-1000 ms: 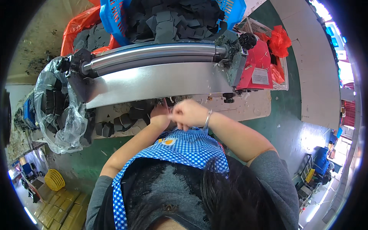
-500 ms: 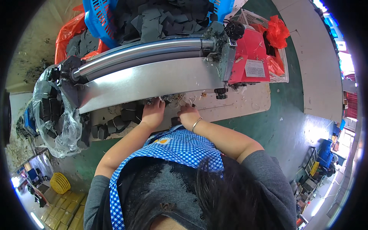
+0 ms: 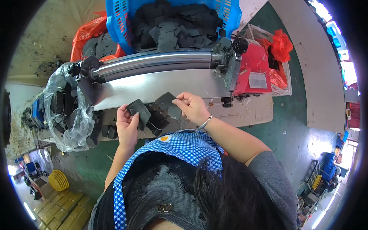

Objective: The recorder is feeding pre-cut shoe components through a roller machine, likely for skiving or applying adhesive.

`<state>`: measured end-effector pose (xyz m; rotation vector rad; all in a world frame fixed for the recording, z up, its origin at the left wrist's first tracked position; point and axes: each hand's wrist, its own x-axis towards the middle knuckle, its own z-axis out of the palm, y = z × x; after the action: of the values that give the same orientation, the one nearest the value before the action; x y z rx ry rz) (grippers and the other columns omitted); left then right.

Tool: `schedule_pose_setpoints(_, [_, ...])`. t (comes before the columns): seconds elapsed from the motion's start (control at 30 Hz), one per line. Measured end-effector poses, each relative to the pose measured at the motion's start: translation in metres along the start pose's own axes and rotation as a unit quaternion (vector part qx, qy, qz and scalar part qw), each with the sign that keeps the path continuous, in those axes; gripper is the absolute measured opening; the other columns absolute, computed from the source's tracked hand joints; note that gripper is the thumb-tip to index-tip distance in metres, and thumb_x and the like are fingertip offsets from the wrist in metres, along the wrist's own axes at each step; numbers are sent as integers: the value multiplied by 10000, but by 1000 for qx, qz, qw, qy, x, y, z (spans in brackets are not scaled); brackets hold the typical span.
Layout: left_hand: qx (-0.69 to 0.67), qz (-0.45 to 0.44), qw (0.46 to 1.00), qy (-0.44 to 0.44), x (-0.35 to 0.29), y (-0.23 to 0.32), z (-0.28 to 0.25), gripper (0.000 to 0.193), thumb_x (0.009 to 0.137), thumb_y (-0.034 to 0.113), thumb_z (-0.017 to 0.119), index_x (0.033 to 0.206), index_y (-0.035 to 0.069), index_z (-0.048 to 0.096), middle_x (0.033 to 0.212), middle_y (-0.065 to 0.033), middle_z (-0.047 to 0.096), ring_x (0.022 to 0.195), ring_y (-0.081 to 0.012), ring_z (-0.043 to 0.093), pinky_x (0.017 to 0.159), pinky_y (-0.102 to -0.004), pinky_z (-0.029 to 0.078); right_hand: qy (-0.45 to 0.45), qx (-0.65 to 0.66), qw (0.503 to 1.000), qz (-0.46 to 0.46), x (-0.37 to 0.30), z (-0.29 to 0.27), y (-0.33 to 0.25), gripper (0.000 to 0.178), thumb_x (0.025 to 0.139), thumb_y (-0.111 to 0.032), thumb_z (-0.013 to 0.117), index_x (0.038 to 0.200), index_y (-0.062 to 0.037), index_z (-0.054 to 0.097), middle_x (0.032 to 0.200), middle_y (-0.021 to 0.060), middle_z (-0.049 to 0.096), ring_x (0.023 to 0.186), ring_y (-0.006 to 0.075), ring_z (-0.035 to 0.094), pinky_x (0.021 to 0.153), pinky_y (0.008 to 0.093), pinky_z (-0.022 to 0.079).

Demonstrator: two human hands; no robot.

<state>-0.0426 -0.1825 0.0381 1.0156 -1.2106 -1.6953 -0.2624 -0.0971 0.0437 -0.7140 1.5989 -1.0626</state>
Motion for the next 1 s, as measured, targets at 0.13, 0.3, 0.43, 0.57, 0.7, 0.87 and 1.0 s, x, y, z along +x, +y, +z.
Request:
schedule_pose_setpoints(0.13, [-51,-38,998,30,1,9,-8,354,853,-67,524,1205,-40,494,1085,-71,580,961,-104,552,852,-223,438,-110,-611,752,-220,-4,-8,12,305,761,-271,655,970,-51,619,839,118,640,742,283,618,693,420,486])
schedule_pose_setpoints(0.3, [-10,-18,1000,11,-3,12,2,291,892,-11,516,1180,-32,482,996,-57,600,887,-76,558,800,-198,446,-110,-385,899,-178,-6,17,-5,300,798,-276,656,942,-14,626,858,105,646,742,256,636,684,363,505])
schedule_pose_setpoints(0.43, [-36,-37,998,-23,4,6,9,177,908,10,502,1084,-7,487,848,-8,591,790,-39,531,727,-155,418,-189,-14,982,24,13,42,-15,225,881,-241,581,939,-26,615,778,76,651,627,160,624,580,275,499])
schedule_pose_setpoints(0.57, [59,39,993,89,24,3,-21,147,916,38,496,1056,-4,472,772,-9,584,668,-27,500,601,-162,412,-103,108,978,146,35,28,-23,206,918,-216,526,854,-32,593,735,86,643,559,119,604,518,218,478])
schedule_pose_setpoints(0.7, [-47,24,995,83,26,25,-14,181,928,39,473,1096,-5,422,824,-60,631,716,-54,557,645,-180,460,43,256,961,95,68,11,-33,221,921,-244,532,921,-23,541,819,107,648,691,131,636,556,223,495])
schedule_pose_setpoints(0.87, [10,54,998,31,14,11,-6,210,907,38,533,1098,4,453,851,-48,630,757,-55,557,689,-180,445,-205,46,971,116,24,65,-51,239,904,-261,563,865,-25,559,764,83,643,642,130,634,553,218,494])
schedule_pose_setpoints(1.0, [213,108,964,118,0,-8,-40,230,835,86,652,1012,22,521,847,-54,641,705,-80,576,613,-213,472,8,166,968,188,53,24,-38,232,894,-240,571,777,-40,585,669,54,614,578,123,595,529,235,490])
